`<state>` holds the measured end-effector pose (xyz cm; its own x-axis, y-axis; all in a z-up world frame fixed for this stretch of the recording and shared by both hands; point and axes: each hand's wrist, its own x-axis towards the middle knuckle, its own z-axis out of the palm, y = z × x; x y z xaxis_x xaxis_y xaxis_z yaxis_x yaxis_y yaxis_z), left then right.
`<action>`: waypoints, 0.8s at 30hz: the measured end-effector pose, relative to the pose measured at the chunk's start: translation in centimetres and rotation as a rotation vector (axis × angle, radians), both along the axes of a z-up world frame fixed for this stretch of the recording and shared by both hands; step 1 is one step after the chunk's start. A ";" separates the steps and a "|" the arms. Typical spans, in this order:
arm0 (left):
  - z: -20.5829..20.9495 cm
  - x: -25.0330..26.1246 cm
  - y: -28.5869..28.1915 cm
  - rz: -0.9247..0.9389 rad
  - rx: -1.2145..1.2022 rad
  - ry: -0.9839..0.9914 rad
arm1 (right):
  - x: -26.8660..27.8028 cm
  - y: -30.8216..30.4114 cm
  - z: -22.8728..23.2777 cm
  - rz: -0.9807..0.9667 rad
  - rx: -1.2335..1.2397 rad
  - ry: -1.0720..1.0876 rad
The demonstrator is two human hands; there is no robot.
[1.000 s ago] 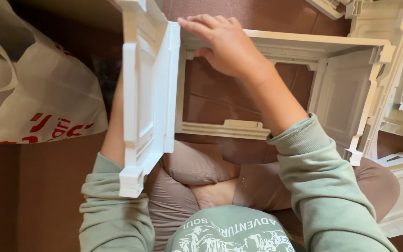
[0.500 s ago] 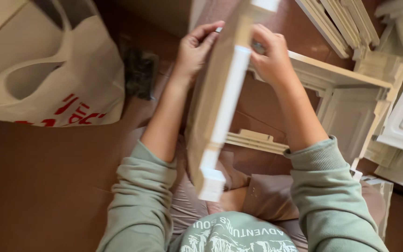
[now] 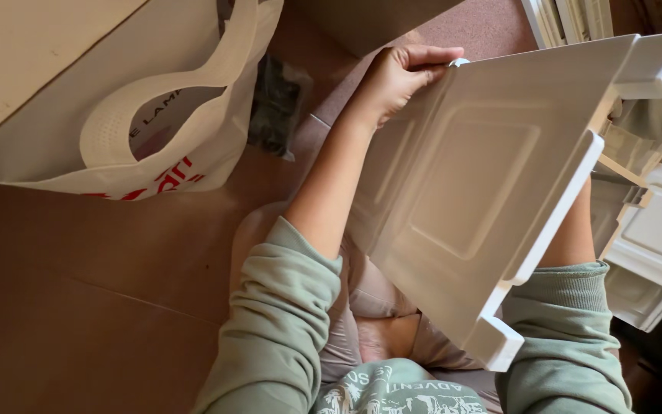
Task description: The person sits on the floor and assembles white plastic components by hand. They connect side panels to a frame, attach a lid, and manipulate small clips to secure the parts together.
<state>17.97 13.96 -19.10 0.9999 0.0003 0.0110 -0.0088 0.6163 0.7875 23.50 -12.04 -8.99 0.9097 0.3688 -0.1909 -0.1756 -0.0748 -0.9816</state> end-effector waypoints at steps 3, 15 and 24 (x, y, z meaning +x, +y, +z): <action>-0.2 0.3 -0.3 0.009 0.027 0.012 | -0.1 -0.1 0.4 -0.017 -0.005 0.001; 0.4 0.6 0.0 0.002 0.100 -0.046 | -0.3 2.3 -1.3 -0.016 0.007 0.042; 2.5 -0.2 0.7 0.087 0.312 -0.086 | -0.1 3.4 -2.1 -0.014 0.024 0.056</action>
